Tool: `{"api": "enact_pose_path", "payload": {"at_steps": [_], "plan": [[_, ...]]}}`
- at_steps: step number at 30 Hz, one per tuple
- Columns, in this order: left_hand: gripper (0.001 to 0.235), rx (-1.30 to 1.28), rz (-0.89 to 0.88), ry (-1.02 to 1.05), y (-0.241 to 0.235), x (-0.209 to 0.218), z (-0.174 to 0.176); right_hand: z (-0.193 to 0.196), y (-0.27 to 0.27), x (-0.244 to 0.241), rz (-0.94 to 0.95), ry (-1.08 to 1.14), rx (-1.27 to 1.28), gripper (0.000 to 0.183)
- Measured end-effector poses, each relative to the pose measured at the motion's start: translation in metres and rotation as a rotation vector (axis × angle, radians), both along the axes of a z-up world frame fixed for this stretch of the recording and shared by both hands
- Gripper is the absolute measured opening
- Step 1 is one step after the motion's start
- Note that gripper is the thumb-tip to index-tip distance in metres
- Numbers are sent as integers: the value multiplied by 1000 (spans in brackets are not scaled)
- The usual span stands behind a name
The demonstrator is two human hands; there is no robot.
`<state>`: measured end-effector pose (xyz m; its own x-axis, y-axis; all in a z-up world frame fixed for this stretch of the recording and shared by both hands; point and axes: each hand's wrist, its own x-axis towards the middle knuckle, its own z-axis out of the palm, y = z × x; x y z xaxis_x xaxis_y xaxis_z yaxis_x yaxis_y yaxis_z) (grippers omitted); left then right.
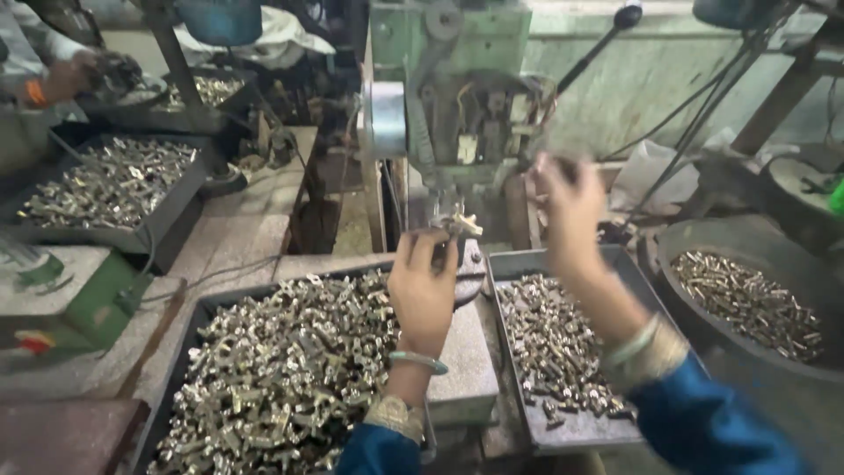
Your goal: Operating a manual riveting machine to assemble small metal components.
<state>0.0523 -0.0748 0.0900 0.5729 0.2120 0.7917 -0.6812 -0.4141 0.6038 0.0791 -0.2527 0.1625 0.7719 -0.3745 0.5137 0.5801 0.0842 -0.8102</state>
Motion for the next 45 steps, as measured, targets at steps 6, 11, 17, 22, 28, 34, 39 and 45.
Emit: {"api": "enact_pose_path", "payload": {"at_steps": [6,11,17,22,28,34,39,45], "plan": [[16,-92,25,41,-6,-5,9,-55,33,-20,-131,7,-564,31],[15,-94,-30,78,0,-8,13,-47,34,-28,-234,-139,-752,26],[16,-176,-83,21,-2,-10,12,-47,44,-36,-266,-174,-665,21],[17,-111,-29,-10,-1,-4,8,-64,42,-27,-262,-211,-614,21],[18,-167,-41,9,6,-8,2,-57,29,-30,-345,-413,-868,21],[18,126,72,-64,-4,16,-17,-78,-46,-23,-314,-140,-859,17],[19,158,101,149,-8,9,-12,-11,-78,-13,-423,20,-796,33],[41,119,-121,641,19,-33,2,121,-117,58,-291,134,-793,42]]}}
